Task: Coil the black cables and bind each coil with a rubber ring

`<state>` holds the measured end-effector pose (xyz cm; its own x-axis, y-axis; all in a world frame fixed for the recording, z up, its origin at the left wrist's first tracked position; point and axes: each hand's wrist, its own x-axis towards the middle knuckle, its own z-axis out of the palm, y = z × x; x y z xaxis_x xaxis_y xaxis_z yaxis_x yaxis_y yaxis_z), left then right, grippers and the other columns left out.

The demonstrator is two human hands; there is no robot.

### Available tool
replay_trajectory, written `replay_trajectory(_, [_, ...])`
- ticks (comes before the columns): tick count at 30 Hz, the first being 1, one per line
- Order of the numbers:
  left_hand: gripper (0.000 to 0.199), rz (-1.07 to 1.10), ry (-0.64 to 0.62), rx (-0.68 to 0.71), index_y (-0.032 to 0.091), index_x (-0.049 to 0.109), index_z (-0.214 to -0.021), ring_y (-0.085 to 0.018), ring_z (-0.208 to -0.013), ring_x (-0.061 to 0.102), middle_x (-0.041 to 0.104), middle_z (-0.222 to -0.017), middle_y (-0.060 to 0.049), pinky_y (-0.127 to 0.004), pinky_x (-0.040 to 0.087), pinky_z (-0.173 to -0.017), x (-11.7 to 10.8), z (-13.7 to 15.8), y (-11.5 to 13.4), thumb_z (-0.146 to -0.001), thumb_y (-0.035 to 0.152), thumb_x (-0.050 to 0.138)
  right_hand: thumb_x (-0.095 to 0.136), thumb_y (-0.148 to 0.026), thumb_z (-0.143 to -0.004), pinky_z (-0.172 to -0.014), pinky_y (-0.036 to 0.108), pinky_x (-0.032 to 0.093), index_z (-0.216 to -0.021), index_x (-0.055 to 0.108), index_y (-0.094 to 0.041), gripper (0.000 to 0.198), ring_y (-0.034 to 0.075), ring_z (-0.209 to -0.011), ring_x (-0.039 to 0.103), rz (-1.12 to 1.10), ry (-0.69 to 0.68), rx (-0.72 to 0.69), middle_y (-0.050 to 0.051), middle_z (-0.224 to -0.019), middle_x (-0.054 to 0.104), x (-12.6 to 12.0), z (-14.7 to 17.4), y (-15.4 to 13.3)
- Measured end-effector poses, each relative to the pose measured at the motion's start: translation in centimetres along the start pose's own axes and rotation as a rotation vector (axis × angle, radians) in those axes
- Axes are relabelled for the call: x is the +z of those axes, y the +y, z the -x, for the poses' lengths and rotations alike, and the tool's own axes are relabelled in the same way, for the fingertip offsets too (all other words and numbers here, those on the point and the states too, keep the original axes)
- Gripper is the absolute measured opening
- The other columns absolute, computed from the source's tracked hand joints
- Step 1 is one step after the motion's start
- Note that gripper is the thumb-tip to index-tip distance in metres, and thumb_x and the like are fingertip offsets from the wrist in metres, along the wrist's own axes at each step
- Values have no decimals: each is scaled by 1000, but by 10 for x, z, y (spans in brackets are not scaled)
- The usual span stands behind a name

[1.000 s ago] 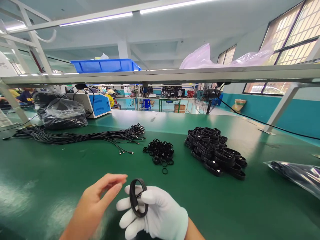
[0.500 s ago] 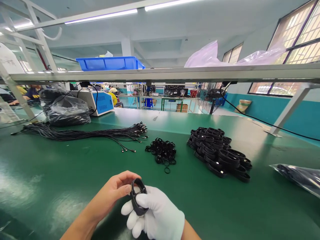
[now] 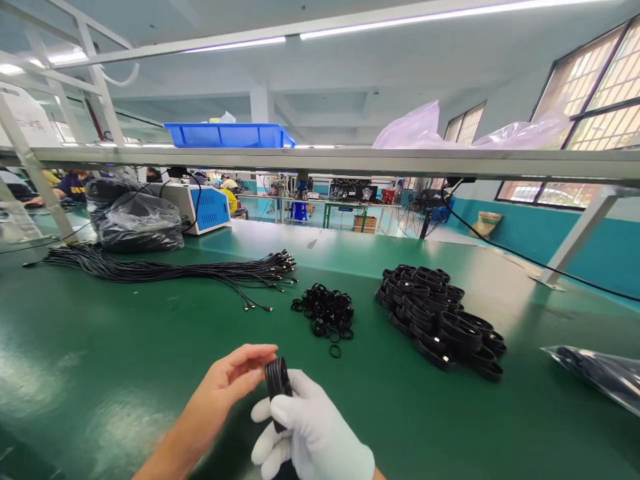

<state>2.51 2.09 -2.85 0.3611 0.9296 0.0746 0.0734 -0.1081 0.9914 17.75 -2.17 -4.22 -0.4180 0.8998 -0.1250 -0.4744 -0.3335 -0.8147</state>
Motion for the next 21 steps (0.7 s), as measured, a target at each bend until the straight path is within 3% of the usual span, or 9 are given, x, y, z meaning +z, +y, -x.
replay_trajectory(5, [16,-166,140,129,21,67,-85,-16,-75,60,63,-80,-1,-25,47,-70,10,1,-7,-74,16,56,70,-43,-62,-42,17,37,-90,47,-15,45,5,-47,55,17,-70,45,7,-94,58,7,-1,3])
replay_trajectory(10, [11,-272,263,175,22,67,-78,-15,-70,60,65,-75,1,-23,47,-64,15,3,-9,-74,18,57,69,-45,-63,-40,16,31,-90,46,-14,47,6,-41,49,74,-83,51,-3,-58,55,8,-1,6])
replay_trajectory(13, [9,-288,273,178,23,67,-78,-15,-70,62,67,-75,1,-23,48,-65,15,4,-10,-74,23,59,69,-50,-59,-40,17,32,-92,46,-14,54,7,-40,47,93,-85,45,-4,-52,53,5,-5,11])
replay_trajectory(17, [15,-330,259,103,24,68,-80,-18,-73,64,69,-79,0,-24,51,-67,11,0,-17,-73,36,61,73,-48,-54,-46,20,37,-88,47,-16,54,8,-46,51,97,-50,6,-2,-62,56,1,-15,15])
replay_trajectory(21, [37,-333,164,58,27,64,-103,-21,-84,66,70,-97,-2,-27,53,-73,2,-11,-29,-71,45,60,74,-38,-49,-47,24,41,-87,48,-14,53,11,-50,56,79,51,-23,2,-70,57,-8,-25,11])
